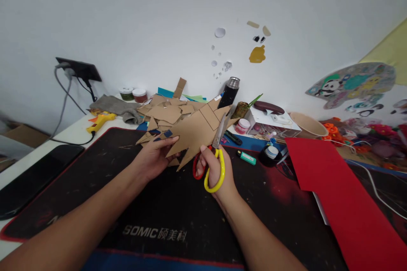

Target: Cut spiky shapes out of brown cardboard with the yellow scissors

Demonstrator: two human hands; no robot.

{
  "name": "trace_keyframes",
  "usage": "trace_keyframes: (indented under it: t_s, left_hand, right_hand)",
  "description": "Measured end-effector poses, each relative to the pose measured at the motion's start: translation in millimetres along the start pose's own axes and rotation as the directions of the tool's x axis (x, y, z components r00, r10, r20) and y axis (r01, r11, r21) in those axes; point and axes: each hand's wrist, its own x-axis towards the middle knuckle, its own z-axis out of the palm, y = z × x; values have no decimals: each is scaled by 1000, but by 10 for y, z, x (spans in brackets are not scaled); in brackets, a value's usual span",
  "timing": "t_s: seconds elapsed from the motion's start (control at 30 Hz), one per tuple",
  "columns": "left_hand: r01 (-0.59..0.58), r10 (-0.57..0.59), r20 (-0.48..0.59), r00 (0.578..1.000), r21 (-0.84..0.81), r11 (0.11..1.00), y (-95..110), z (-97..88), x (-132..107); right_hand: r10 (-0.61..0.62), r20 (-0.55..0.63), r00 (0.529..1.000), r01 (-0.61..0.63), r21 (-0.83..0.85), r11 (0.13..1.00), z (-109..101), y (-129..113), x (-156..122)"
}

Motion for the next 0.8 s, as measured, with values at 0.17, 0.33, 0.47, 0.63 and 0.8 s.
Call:
trace_keyframes:
  t_s: [0.17, 0.33, 0.47, 0.63, 0.8]
  left_hand:
    - [-30, 30, 4, 1000, 11, 999, -17, 6, -11]
    - [-51, 50, 19, 999, 23, 998, -25, 46, -41]
    - [-56, 54, 70, 996, 36, 998, -24, 66, -54]
    - [-31, 33, 73, 997, -31, 999, -19, 103, -69]
    - [-34, 36, 41, 999, -38, 999, -37, 104, -49]
  right_hand:
    - [11, 9, 1000, -11, 25, 1000, 0, -3, -5]
    - [43, 7, 999, -44, 49, 998, -13, 15, 4]
    - [80, 7, 997, -80, 75, 994, 4, 2, 3]
    - [126, -3, 992, -125, 100, 987, 57, -47, -10]
    - [149, -21, 989, -145, 125, 981, 42, -60, 21]
